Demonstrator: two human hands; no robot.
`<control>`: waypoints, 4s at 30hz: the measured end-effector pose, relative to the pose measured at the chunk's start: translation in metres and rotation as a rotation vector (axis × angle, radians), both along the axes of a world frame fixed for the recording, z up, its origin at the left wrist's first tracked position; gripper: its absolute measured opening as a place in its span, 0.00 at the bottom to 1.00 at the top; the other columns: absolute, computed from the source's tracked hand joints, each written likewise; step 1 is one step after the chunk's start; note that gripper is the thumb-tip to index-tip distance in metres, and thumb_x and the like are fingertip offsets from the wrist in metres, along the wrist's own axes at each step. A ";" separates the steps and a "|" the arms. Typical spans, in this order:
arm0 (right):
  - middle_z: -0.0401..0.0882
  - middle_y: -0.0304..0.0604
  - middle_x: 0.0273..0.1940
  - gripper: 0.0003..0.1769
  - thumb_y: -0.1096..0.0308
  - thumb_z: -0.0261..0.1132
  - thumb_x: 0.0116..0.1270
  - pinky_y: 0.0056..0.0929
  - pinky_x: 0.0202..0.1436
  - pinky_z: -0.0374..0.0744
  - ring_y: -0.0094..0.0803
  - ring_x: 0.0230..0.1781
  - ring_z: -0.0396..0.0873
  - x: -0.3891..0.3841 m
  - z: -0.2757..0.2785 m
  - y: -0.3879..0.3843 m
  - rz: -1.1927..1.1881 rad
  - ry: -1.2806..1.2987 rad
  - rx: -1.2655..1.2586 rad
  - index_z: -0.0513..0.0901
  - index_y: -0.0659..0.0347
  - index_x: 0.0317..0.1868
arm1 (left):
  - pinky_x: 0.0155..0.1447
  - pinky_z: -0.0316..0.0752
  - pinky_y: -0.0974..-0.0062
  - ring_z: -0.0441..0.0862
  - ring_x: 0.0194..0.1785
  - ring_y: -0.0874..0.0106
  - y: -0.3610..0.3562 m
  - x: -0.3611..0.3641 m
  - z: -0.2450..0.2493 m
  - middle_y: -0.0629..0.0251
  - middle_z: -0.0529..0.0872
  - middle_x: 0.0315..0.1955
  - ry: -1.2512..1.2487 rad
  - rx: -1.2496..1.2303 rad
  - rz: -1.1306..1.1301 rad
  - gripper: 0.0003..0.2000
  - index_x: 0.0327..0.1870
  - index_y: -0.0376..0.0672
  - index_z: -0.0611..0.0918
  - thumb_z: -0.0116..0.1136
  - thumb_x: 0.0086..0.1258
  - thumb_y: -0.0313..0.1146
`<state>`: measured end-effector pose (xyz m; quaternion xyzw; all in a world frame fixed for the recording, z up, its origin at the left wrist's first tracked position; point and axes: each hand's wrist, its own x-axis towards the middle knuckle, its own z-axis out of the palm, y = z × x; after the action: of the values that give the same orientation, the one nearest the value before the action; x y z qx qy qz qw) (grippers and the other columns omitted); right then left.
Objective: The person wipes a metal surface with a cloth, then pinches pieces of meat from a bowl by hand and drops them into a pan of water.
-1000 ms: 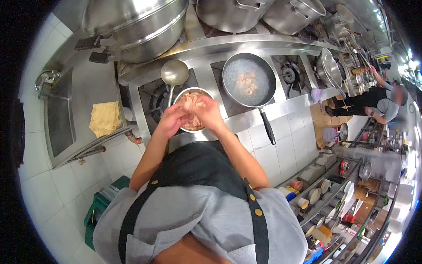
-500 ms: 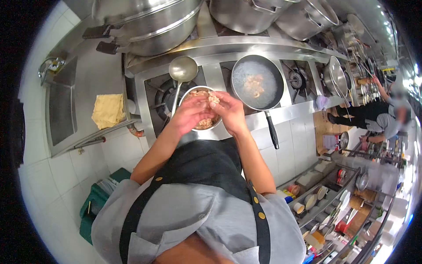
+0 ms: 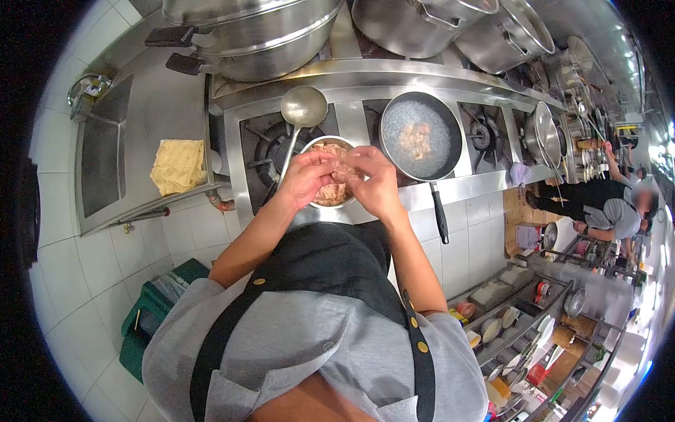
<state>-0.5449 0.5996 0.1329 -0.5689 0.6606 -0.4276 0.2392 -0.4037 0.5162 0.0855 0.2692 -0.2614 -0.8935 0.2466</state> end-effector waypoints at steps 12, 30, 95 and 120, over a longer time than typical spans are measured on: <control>0.73 0.47 0.34 0.08 0.80 0.57 0.49 0.26 0.36 0.76 0.37 0.35 0.75 -0.053 0.038 0.014 -0.011 -1.470 -0.138 0.74 0.69 0.32 | 0.50 0.80 0.66 0.83 0.42 0.59 -0.027 0.039 -0.025 0.51 0.83 0.39 -0.069 -0.151 0.210 0.09 0.44 0.28 0.77 0.56 0.65 0.22; 0.75 0.38 0.23 0.05 0.74 0.66 0.54 0.25 0.24 0.73 0.25 0.21 0.73 -0.270 -0.120 -0.017 -0.455 0.330 0.688 0.78 0.64 0.32 | 0.52 0.79 0.67 0.82 0.45 0.58 -0.038 0.081 -0.025 0.50 0.82 0.40 -0.040 -0.137 0.200 0.10 0.46 0.28 0.75 0.53 0.67 0.23; 0.82 0.43 0.44 0.25 0.83 0.62 0.51 0.24 0.47 0.77 0.27 0.42 0.79 -0.005 -0.023 -0.039 0.087 -0.542 0.197 0.76 0.69 0.53 | 0.49 0.77 0.71 0.82 0.44 0.69 -0.021 0.021 -0.011 0.57 0.81 0.44 0.032 -0.069 0.103 0.14 0.53 0.30 0.75 0.54 0.68 0.26; 0.79 0.49 0.40 0.20 0.78 0.69 0.47 0.27 0.38 0.78 0.38 0.38 0.80 -0.013 -0.007 -0.007 0.083 -0.043 0.099 0.81 0.65 0.44 | 0.37 0.82 0.73 0.84 0.37 0.68 -0.026 -0.003 -0.003 0.58 0.83 0.36 -0.038 -0.176 -0.281 0.11 0.47 0.31 0.76 0.56 0.63 0.20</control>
<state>-0.5580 0.5922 0.1256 -0.5739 0.6514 -0.3961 0.2990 -0.4069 0.4905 0.0822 0.2242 -0.3781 -0.8877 0.1370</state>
